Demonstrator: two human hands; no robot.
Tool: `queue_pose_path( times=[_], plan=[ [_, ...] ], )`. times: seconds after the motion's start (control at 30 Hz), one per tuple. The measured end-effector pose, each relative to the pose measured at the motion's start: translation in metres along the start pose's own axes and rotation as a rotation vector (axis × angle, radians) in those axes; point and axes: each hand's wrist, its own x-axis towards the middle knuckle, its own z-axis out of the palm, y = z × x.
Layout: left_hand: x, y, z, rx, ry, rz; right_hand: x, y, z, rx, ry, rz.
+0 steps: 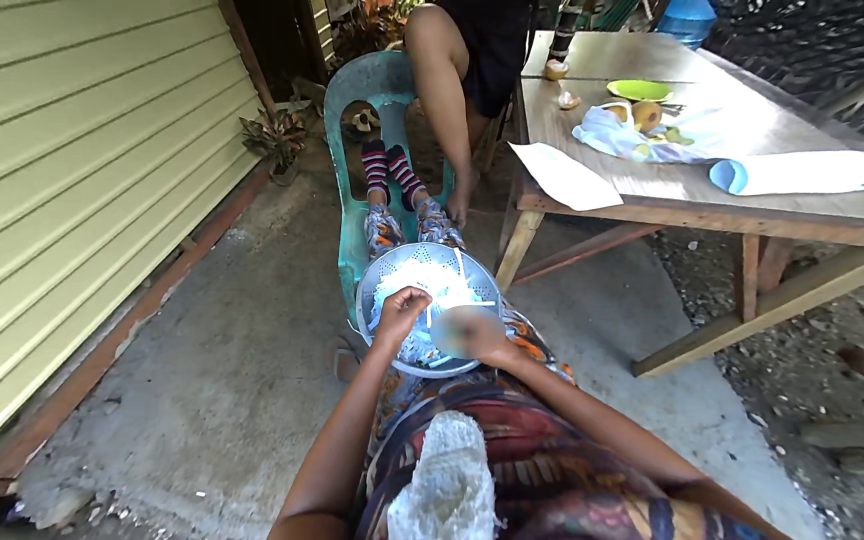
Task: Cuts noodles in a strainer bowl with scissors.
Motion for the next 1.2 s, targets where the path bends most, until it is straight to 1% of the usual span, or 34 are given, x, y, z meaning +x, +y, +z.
queue_pose_path(
  times=[0.33, 0.53, 0.67, 0.77, 0.97, 1.1, 1.2],
  plan=[
    [-0.0002, -0.0029, -0.0003, 0.059, -0.059, -0.001, 0.0005, -0.0002, 0.0003, 0.103, 0.082, -0.033],
    [-0.0001, -0.0022, -0.0004, 0.043, 0.003, -0.006, 0.0002, -0.0034, 0.0010, 0.105, 0.102, -0.030],
    [0.0002, -0.0020, -0.0006, 0.018, 0.034, -0.007, 0.0002, -0.0009, -0.0001, 0.101, 0.054, -0.046],
    [0.0003, -0.0033, -0.0011, 0.028, 0.009, 0.002, 0.0006, 0.0010, -0.0006, 0.093, 0.017, -0.033],
    [0.0005, -0.0052, -0.0017, 0.046, -0.043, 0.012, 0.0004, 0.0004, 0.0001, 0.092, 0.043, -0.031],
    [0.0004, -0.0037, -0.0016, 0.046, -0.019, 0.001, -0.0004, -0.0019, 0.0013, 0.087, 0.084, -0.052],
    [0.0003, -0.0028, -0.0011, 0.026, 0.020, -0.006, 0.0002, 0.0007, 0.0005, 0.094, 0.062, -0.057]
  ],
)
